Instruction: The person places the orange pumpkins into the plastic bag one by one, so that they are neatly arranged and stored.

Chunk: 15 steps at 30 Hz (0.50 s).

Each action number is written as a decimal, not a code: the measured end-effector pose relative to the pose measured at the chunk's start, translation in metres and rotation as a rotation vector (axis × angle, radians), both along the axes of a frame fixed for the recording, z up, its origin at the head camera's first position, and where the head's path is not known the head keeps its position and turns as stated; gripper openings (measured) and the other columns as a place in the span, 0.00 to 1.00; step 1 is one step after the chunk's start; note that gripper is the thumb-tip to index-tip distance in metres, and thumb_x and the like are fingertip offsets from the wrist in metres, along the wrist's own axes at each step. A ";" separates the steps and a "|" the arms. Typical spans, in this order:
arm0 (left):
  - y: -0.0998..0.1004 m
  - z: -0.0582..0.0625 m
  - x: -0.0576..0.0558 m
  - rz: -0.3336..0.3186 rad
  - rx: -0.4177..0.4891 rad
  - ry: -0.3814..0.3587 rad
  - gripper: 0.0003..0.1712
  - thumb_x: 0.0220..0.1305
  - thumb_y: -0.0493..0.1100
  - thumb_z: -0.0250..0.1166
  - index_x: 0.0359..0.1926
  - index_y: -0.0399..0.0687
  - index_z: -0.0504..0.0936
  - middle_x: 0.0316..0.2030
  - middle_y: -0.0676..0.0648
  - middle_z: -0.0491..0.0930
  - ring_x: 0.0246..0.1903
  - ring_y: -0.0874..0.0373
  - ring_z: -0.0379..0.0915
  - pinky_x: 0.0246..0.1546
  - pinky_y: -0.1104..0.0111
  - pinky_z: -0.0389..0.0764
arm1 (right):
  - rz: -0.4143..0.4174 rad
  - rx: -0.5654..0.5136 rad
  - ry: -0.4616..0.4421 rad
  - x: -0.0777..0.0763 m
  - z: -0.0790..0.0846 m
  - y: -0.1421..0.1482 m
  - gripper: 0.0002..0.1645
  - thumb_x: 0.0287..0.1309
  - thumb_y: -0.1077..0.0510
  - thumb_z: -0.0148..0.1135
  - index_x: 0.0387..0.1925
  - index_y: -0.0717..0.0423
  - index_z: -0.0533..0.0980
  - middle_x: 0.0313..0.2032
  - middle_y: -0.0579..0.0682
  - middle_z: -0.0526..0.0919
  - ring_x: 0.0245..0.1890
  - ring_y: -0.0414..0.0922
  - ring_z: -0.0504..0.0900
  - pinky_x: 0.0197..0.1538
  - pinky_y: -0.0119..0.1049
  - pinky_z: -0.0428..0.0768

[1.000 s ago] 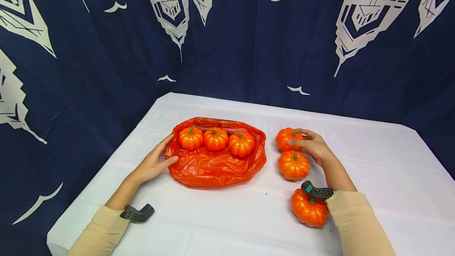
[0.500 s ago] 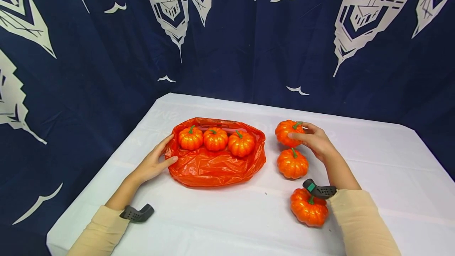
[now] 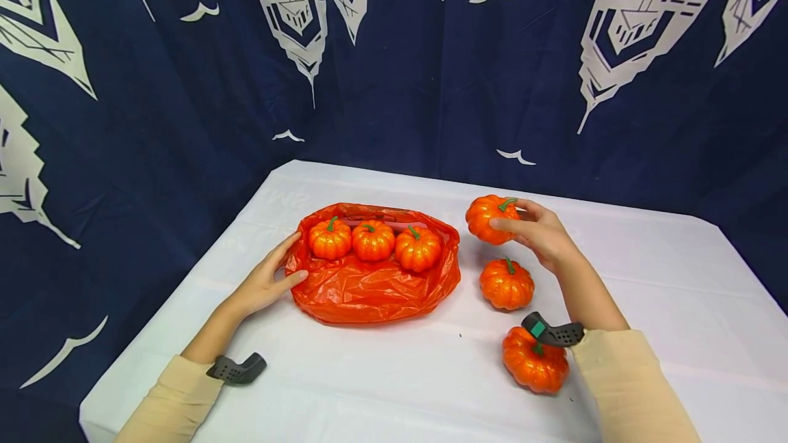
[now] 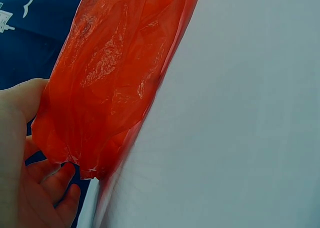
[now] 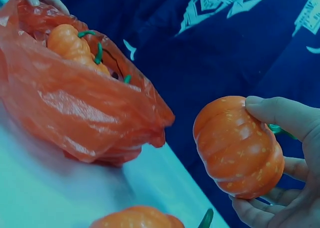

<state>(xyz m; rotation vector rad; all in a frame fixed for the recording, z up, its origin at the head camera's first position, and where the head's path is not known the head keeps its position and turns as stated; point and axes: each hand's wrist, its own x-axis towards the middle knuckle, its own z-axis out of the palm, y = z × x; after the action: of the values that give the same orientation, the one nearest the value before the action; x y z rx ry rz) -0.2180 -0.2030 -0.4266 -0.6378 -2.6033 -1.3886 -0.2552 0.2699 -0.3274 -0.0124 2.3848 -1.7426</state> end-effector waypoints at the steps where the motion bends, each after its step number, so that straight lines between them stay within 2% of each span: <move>1: 0.000 0.000 0.000 0.000 0.001 0.000 0.44 0.64 0.44 0.66 0.75 0.44 0.54 0.74 0.39 0.52 0.72 0.41 0.47 0.68 0.43 0.50 | 0.002 -0.003 0.006 0.001 0.002 -0.002 0.50 0.65 0.49 0.62 0.74 0.64 0.47 0.68 0.63 0.56 0.45 0.34 0.74 0.48 0.22 0.77; 10: 0.000 -0.001 -0.001 0.000 0.000 -0.001 0.44 0.64 0.44 0.66 0.75 0.45 0.54 0.74 0.40 0.52 0.72 0.42 0.47 0.69 0.44 0.50 | 0.014 -0.036 0.057 0.011 0.015 -0.019 0.43 0.63 0.50 0.65 0.69 0.64 0.55 0.60 0.57 0.65 0.44 0.35 0.78 0.49 0.24 0.78; 15: -0.001 -0.001 -0.001 0.001 0.001 -0.003 0.44 0.64 0.44 0.66 0.75 0.45 0.54 0.74 0.40 0.52 0.72 0.42 0.47 0.69 0.44 0.50 | 0.038 -0.013 0.052 0.015 0.018 -0.029 0.44 0.64 0.49 0.63 0.71 0.64 0.54 0.63 0.59 0.64 0.45 0.36 0.77 0.49 0.23 0.77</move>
<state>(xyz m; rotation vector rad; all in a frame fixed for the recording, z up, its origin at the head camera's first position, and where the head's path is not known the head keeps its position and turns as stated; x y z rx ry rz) -0.2192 -0.2035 -0.4278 -0.6349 -2.6047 -1.3915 -0.2404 0.2409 -0.3092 -0.1055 2.3922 -1.7617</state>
